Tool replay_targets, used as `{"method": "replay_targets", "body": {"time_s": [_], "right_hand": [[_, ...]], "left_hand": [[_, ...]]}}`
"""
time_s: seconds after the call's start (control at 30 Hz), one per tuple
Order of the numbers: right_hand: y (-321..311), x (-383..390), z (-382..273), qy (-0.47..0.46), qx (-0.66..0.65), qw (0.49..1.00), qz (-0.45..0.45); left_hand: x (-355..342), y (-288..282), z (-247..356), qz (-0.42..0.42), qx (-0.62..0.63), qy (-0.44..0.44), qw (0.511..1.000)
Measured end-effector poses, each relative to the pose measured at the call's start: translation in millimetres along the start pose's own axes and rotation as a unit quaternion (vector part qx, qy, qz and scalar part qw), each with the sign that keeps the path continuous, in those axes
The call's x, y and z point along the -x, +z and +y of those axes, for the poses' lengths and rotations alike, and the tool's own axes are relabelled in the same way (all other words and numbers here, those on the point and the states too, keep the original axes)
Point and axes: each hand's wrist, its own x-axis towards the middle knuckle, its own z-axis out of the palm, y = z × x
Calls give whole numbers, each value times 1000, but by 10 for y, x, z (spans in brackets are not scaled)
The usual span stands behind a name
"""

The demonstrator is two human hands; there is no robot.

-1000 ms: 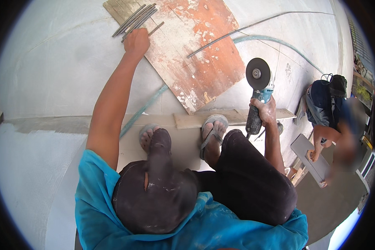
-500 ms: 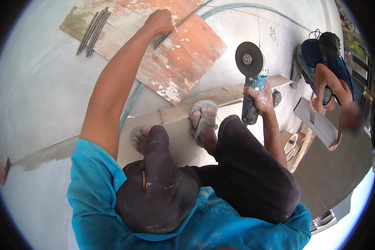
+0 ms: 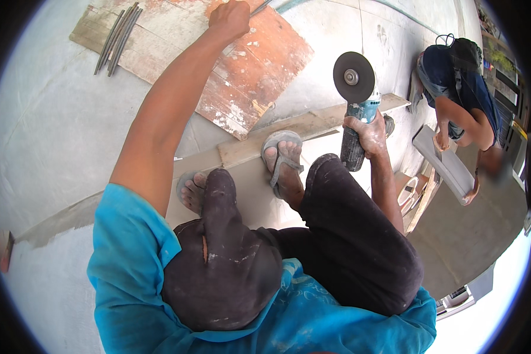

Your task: The person sits on the floor and uses an angle grinder to cut long metal rods into shorter pieces. The person holds the rod with one hand and operates the grinder with the other, cutting multiple segments and stacking them on a wooden board.

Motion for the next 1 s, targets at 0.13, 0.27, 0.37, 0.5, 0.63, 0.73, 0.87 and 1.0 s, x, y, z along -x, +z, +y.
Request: {"method": "replay_targets", "body": {"time_s": [0.13,0.27,0.37,0.5,0.63,0.73,0.87,1.0], "right_hand": [[28,-75,20,-12,-12,1000,-9],[63,-100,-49,-19,18,1000,-16],[120,-165,-83,-29,31,999,-28],[220,-148,-259,-38,-7,998,-57],[354,-147,-401,-39,5,996,-75],[463,-218,-457,-57,7,995,-83],[546,-310,-579,-57,30,993,-95],[603,-410,-635,-75,55,990,-107]], "left_hand": [[48,-34,-40,-19,-2,-26,999],[445,-445,17,-119,8,-82,990],[770,-482,-274,-112,-11,-106,988],[1145,-538,-538,-169,17,-126,977],[1391,-502,-746,-200,105,-114,967],[1483,-452,-816,-163,140,-78,974],[1606,-424,-808,-127,151,-62,978],[1669,-461,-777,-132,161,-90,974]]}}
